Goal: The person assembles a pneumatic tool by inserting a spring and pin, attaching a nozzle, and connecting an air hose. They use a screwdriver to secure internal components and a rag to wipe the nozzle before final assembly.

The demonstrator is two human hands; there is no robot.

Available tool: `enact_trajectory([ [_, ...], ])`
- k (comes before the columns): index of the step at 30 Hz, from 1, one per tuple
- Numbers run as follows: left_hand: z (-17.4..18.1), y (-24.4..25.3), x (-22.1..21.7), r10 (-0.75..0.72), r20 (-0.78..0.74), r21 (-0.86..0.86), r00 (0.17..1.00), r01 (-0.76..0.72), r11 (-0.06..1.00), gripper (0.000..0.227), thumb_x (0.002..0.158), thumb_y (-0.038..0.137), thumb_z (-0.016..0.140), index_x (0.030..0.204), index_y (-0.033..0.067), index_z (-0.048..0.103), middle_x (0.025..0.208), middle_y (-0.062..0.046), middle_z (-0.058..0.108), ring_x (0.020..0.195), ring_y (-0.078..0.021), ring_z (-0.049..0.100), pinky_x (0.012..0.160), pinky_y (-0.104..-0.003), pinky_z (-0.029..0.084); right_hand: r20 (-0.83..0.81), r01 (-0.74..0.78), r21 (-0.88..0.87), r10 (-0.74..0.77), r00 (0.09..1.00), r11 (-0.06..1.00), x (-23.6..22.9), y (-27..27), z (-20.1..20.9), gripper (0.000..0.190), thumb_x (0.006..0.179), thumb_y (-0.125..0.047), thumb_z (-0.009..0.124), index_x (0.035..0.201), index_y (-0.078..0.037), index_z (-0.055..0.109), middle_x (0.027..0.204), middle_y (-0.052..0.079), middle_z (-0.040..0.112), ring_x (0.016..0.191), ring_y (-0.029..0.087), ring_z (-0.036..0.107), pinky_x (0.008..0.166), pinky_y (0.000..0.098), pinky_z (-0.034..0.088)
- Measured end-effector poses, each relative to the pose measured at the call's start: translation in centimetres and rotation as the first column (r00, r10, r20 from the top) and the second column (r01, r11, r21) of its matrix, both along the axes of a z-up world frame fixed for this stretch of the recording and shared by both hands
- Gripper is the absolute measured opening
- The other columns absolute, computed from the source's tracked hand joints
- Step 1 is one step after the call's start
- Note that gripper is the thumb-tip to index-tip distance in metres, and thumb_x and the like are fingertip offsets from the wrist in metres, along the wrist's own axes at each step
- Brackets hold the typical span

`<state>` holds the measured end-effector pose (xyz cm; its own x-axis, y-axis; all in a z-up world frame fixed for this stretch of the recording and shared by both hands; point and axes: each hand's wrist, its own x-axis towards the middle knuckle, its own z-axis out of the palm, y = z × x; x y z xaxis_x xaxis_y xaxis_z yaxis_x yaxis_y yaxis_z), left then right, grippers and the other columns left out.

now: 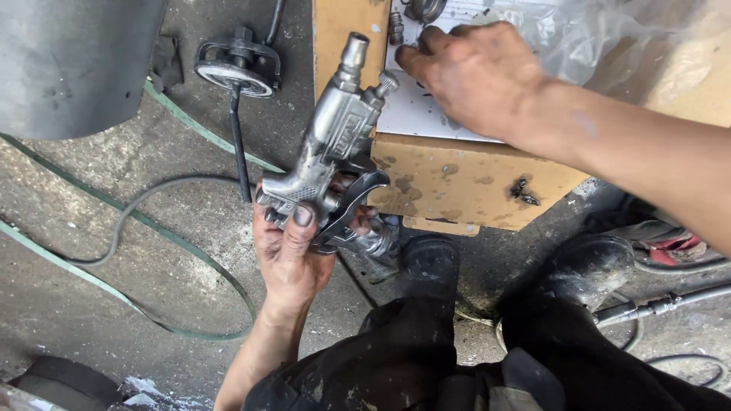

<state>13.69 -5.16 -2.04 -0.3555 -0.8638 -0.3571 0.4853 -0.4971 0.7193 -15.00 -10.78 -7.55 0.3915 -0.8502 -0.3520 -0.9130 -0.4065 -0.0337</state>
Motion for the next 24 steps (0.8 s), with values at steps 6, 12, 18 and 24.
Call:
enact_trajectory([
  [6,1.1,-0.6,-0.6,-0.091,0.219,-0.133,0.972,0.123,0.983,0.036,0.103,0.016,0.068,0.132,0.0061,0.048,0.117,-0.011,0.065,0.096,-0.0231,0.070,0.094,-0.040,0.063,0.049,0.098,-0.038,-0.096,0.994,0.994,1.2,-1.0,-1.8,0.038,0.089,-0.001,0.058,0.125,-0.012,0.067,0.140,0.017,0.066,0.054,0.012,0.068,0.030,0.0181,0.058],
  [12,1.4,-0.1,-0.7,-0.101,-0.072,0.008,0.992,0.101,0.995,0.035,0.110,0.017,0.060,0.141,0.0089,0.044,0.132,-0.018,0.064,0.107,-0.0302,0.072,0.099,-0.048,0.065,0.426,0.186,-0.056,-0.145,0.893,0.981,-0.7,2.1,3.2,0.022,0.101,0.004,0.058,0.122,0.007,0.062,0.120,0.024,0.071,0.056,0.022,0.067,0.043,0.0277,0.058],
  [18,1.7,0.5,-2.2,-0.091,-0.308,0.158,0.947,0.145,0.977,0.043,0.114,0.024,0.053,0.154,0.0134,0.041,0.145,-0.014,0.059,0.130,-0.0350,0.062,0.116,-0.062,0.052,0.819,0.419,0.191,-0.380,0.431,0.888,-2.5,8.9,10.0,0.022,0.098,0.020,0.068,0.118,0.012,0.064,0.103,0.019,0.066,0.061,0.019,0.056,0.046,0.0263,0.045],
  [24,0.9,1.8,-5.2,-0.163,-0.378,0.096,0.911,0.213,0.972,0.042,0.111,0.038,0.063,0.147,0.0172,0.055,0.131,-0.004,0.069,0.125,-0.0226,0.066,0.113,-0.057,0.052,0.814,0.413,0.497,-0.575,0.084,0.764,-2.4,15.7,13.8,0.032,0.089,0.012,0.068,0.118,-0.003,0.069,0.111,0.011,0.074,0.080,0.014,0.073,0.069,0.0191,0.060],
])
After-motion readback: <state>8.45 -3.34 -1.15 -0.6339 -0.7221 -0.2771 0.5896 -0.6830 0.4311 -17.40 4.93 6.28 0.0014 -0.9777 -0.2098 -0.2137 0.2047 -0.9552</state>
